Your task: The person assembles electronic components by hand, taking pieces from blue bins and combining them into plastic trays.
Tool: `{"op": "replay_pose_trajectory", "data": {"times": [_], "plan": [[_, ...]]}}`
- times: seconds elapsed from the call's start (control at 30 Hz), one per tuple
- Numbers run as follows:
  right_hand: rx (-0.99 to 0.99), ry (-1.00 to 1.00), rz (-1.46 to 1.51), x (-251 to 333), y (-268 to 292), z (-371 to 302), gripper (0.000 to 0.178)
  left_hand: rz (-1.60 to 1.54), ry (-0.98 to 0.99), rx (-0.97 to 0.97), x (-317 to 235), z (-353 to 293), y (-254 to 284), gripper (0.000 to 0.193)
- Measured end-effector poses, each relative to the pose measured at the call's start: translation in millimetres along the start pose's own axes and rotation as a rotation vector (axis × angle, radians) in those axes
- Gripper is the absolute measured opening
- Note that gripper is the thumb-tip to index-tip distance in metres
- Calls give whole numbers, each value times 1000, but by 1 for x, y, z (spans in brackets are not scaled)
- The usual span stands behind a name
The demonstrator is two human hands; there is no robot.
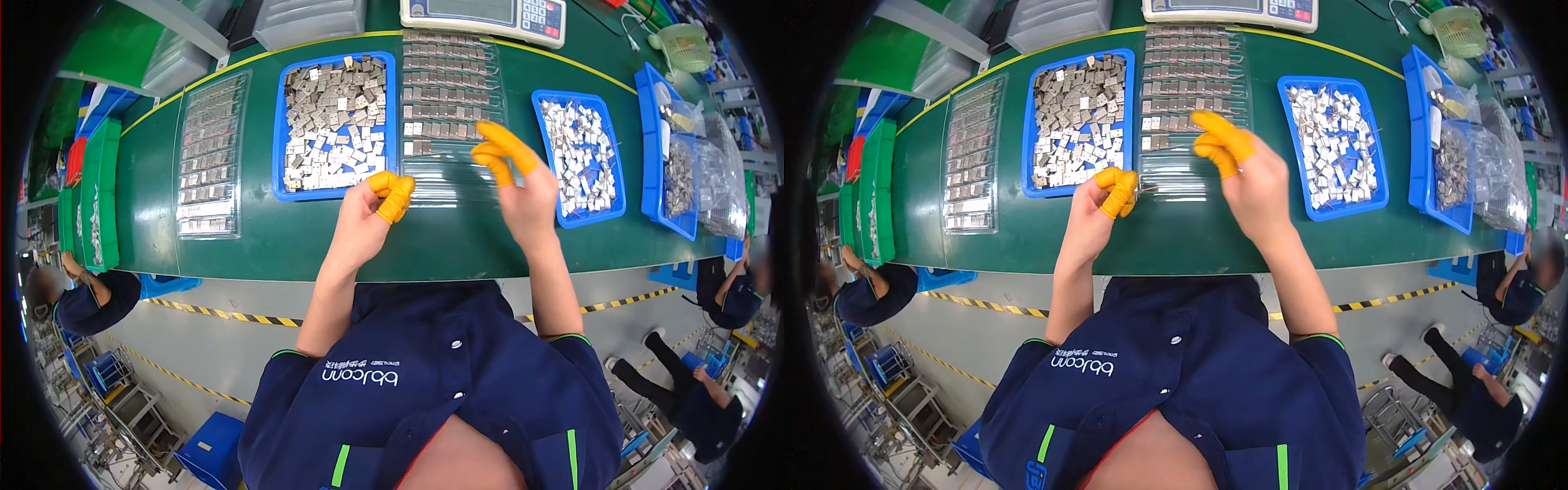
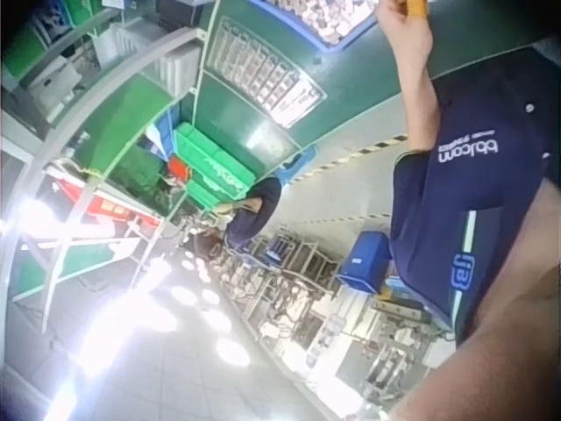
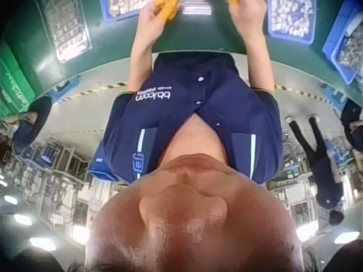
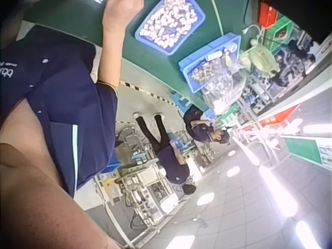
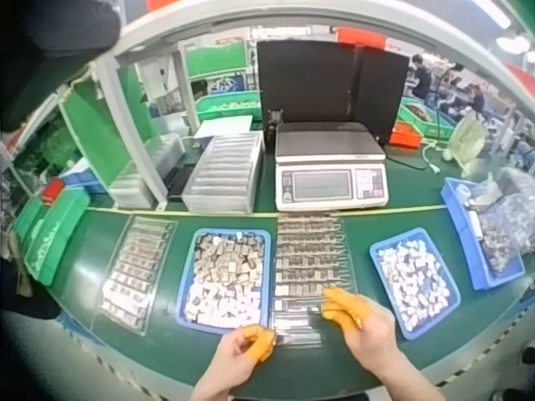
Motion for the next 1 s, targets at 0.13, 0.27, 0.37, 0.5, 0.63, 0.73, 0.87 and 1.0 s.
{"op": "replay_pose_trajectory", "data": {"times": [0.13, 0.27, 0.37, 0.5, 0.63, 0.73, 0.87, 1.0], "plan": [[124, 208, 22, 27, -14, -5, 26, -121, -13, -79, -1, -1, -4, 14], [92, 207, 14, 24, -29, -16, 20, -225, 3, -91, -1, -3, -11, 15], [113, 228, 3, 26, -32, -15, 19, -203, 55, -46, -2, -4, -6, 20], [25, 186, -164, -1, -33, -3, 17, -49, -168, -370, 0, -9, 23, 30], [77, 112, -303, -32, -38, -3, 14, -31, -210, -479, -6, -9, 41, 27], [91, 118, -338, -37, -43, -6, 14, -60, -194, -498, -12, -11, 43, 26], [136, 133, -326, -33, -44, -5, 14, 88, -225, -517, -11, -5, 48, 25], [21, 96, -310, -32, -19, 5, 17, 801, -313, -595, -26, 14, 53, 19]]}}
Point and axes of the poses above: each hand's wrist, its own z-axis towards the middle knuckle, its own y-axis out of the back of the hand, x = y × z, the point moved 4 cm from there along z, towards the middle knuckle, and after that the axes turned 8 degrees about -x, right-handed, at the moved point
